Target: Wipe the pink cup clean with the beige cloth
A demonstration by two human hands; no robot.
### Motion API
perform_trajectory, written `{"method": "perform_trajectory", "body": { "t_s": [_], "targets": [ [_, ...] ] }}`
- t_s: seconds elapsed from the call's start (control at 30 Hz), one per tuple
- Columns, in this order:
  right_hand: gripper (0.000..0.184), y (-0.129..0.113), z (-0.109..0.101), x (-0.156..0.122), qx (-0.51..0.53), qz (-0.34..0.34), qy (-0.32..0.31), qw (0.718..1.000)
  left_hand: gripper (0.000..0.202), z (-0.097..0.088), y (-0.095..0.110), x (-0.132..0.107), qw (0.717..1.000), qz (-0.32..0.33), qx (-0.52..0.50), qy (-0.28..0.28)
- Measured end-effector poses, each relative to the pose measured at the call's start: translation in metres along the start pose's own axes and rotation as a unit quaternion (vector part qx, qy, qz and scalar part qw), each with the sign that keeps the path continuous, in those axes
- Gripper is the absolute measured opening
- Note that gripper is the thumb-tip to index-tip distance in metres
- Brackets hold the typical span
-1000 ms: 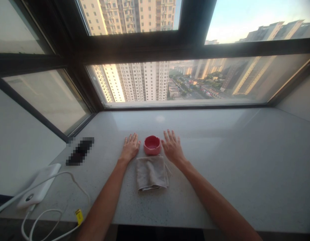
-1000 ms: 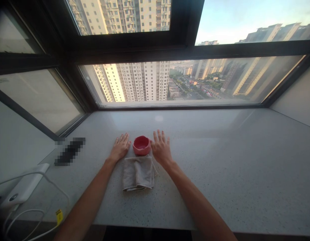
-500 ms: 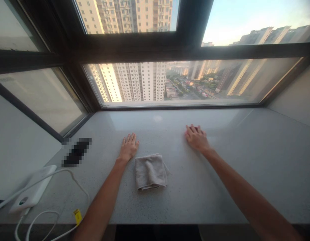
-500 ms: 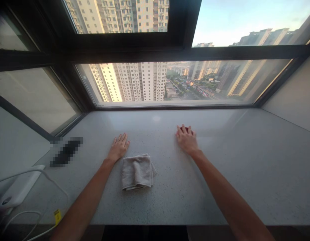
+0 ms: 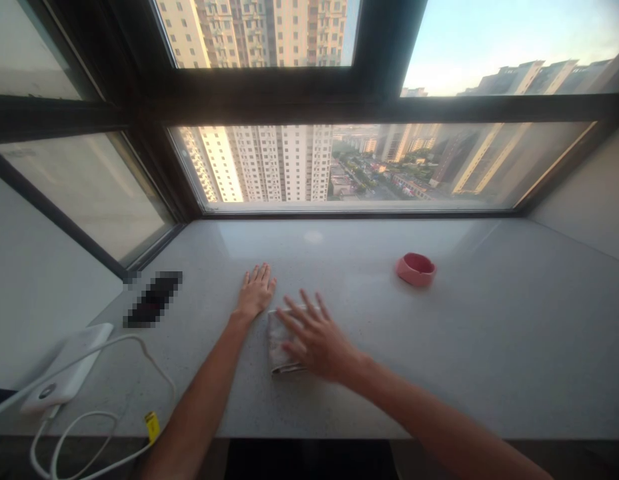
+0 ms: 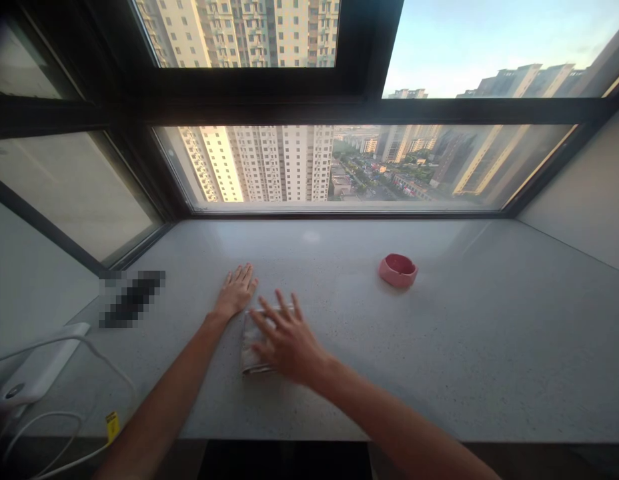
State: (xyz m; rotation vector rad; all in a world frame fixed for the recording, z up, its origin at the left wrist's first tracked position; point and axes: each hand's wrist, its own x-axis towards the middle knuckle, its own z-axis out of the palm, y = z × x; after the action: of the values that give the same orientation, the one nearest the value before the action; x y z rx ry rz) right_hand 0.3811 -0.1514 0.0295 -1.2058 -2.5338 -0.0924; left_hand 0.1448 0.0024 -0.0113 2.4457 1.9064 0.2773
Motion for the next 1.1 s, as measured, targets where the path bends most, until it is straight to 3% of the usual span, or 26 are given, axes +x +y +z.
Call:
{"method": "perform_trajectory", "body": {
  "t_s": [0.07,0.13,0.23,0.33,0.4,0.47,0.5,0.57,0.67,0.73,0.83,0.93,1.1],
  "targets": [
    [0.069,-0.032,0.015,-0.011,0.060,-0.060,-0.034,0.996,0.066,-0.001,-0.001,-0.001,1.000,0.003,0.001,-0.002],
    [0.066,-0.019,0.021,-0.036,0.059,0.000,-0.043,0.997,0.067,-0.001,-0.001,-0.001,1.000,0.003,0.001,-0.004],
    [0.061,0.058,0.012,-0.101,-0.009,0.155,-0.033,0.987,0.068,-0.001,-0.001,-0.002,1.000,0.001,-0.001,-0.008],
    [0.064,0.144,-0.007,-0.186,-0.089,0.310,-0.012,0.946,0.069,0.000,0.001,-0.002,1.000,0.000,-0.005,-0.011],
    [0.067,0.183,-0.018,-0.234,-0.122,0.392,-0.011,0.912,0.070,0.001,0.002,-0.001,1.000,-0.001,-0.007,-0.011],
    [0.069,0.200,-0.024,-0.255,-0.139,0.441,-0.017,0.886,0.070,0.003,0.003,0.000,1.000,-0.003,-0.009,-0.010],
    [0.070,0.201,-0.025,-0.252,-0.154,0.452,-0.006,0.879,0.070,0.003,0.004,0.000,1.000,-0.004,-0.010,-0.010],
    [0.072,0.190,-0.021,-0.221,-0.188,0.431,0.037,0.882,0.069,0.003,0.004,0.000,1.000,-0.005,-0.009,-0.010],
    [0.069,0.156,-0.005,-0.132,-0.177,0.325,0.065,0.927,0.069,0.003,0.004,0.000,1.000,-0.002,-0.006,-0.008],
    [0.068,0.134,0.009,-0.068,-0.115,0.283,0.021,0.952,0.069,0.001,0.002,-0.001,1.000,0.003,-0.003,-0.008],
    [0.070,0.116,0.027,-0.003,-0.037,0.313,-0.056,0.948,0.069,-0.001,0.001,-0.003,1.000,0.016,-0.004,-0.012],
    [0.071,0.111,0.038,0.016,-0.014,0.327,-0.086,0.941,0.067,-0.002,0.000,-0.004,0.999,0.036,-0.011,-0.018],
    [0.071,0.114,0.040,0.009,0.000,0.310,-0.079,0.947,0.066,-0.002,0.000,-0.005,0.999,0.047,-0.022,-0.018]
  ]
}}
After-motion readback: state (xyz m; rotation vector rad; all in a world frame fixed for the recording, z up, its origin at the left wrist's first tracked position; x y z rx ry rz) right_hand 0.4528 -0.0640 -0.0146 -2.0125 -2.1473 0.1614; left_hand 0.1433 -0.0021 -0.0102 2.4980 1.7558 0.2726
